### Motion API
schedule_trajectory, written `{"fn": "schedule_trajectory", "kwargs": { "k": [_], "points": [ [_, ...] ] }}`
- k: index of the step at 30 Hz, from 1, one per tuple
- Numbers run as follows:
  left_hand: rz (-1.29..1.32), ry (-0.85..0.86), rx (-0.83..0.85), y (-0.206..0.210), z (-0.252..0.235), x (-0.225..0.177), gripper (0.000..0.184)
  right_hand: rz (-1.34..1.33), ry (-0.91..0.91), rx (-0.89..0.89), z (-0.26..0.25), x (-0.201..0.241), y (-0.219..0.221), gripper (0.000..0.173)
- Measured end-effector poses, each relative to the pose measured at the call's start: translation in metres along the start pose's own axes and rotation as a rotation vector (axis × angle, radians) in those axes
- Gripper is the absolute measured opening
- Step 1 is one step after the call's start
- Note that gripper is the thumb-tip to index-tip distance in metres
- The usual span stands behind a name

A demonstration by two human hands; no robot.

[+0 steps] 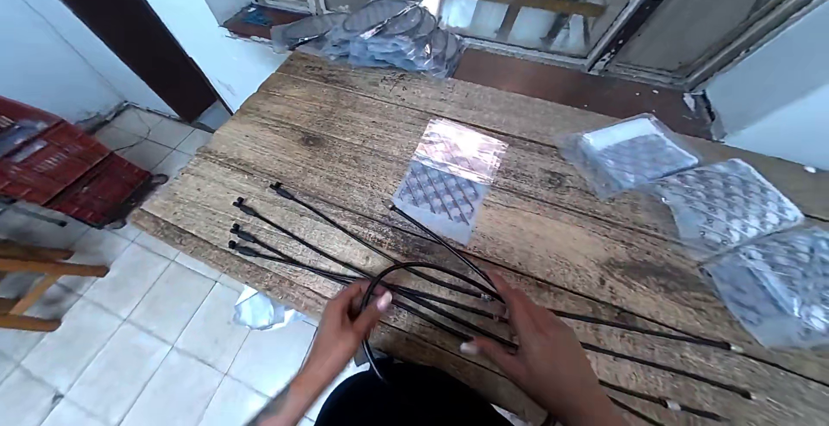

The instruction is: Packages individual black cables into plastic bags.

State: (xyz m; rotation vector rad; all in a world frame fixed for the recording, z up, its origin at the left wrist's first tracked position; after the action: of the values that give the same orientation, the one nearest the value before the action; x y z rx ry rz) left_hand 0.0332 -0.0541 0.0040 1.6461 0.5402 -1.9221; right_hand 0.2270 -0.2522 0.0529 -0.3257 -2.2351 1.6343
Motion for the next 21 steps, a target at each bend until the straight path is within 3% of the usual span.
{"fn": "schedule_trajectory", "kwargs": {
  "k": [2,4,7,10,13,15,16,18,21],
  "points": [
    [0.185,0.062,-0.136,0.022,0.012,0.024,0.025,-0.002,0.077,0.099,0.021,0.001,0.002,0.126],
    [0.297,0.027,-0.284,0.052,-0.003,0.020,0.024,-0.138,0.161,0.220,0.039,0.007,0.006,0.138],
    [0.345,-0.049,-0.351,0.099,-0.040,0.009,0.025,-0.341,0.295,0.304,0.049,0.014,0.010,0.152],
    [0.288,-0.038,-0.266,0.135,-0.063,0.001,0.030,-0.464,0.424,0.164,0.050,0.014,0.017,0.139],
    [-0.142,-0.014,0.183,0.127,-0.110,-0.011,0.046,-0.405,0.586,0.137,0.057,-0.005,0.025,0.121],
    [-0.540,0.100,0.419,0.094,-0.163,-0.012,0.028,-0.353,0.641,0.177,0.065,-0.023,0.026,0.116],
    [-0.645,0.149,0.450,0.073,-0.190,-0.008,0.020,-0.329,0.661,0.190,0.071,-0.029,0.026,0.114],
    [-0.701,0.231,0.441,0.040,-0.233,0.001,0.020,-0.268,0.674,0.229,0.076,-0.038,0.022,0.108],
    [-0.674,0.306,0.388,0.028,-0.256,0.019,0.019,-0.211,0.644,0.274,0.073,-0.041,0.019,0.101]
  ]
}}
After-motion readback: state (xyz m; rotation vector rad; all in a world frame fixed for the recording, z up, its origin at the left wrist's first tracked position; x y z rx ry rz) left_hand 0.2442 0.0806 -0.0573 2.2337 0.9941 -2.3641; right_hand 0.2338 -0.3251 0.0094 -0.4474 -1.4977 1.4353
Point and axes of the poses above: each hand's wrist, its own z-axis away from the middle knuckle, its own y-axis out of the palm, x = y × z, the point moved 5 cm from there along -z, towards the middle knuckle, and after that the axes turned 12 degrees about z, right-handed, at the moved point
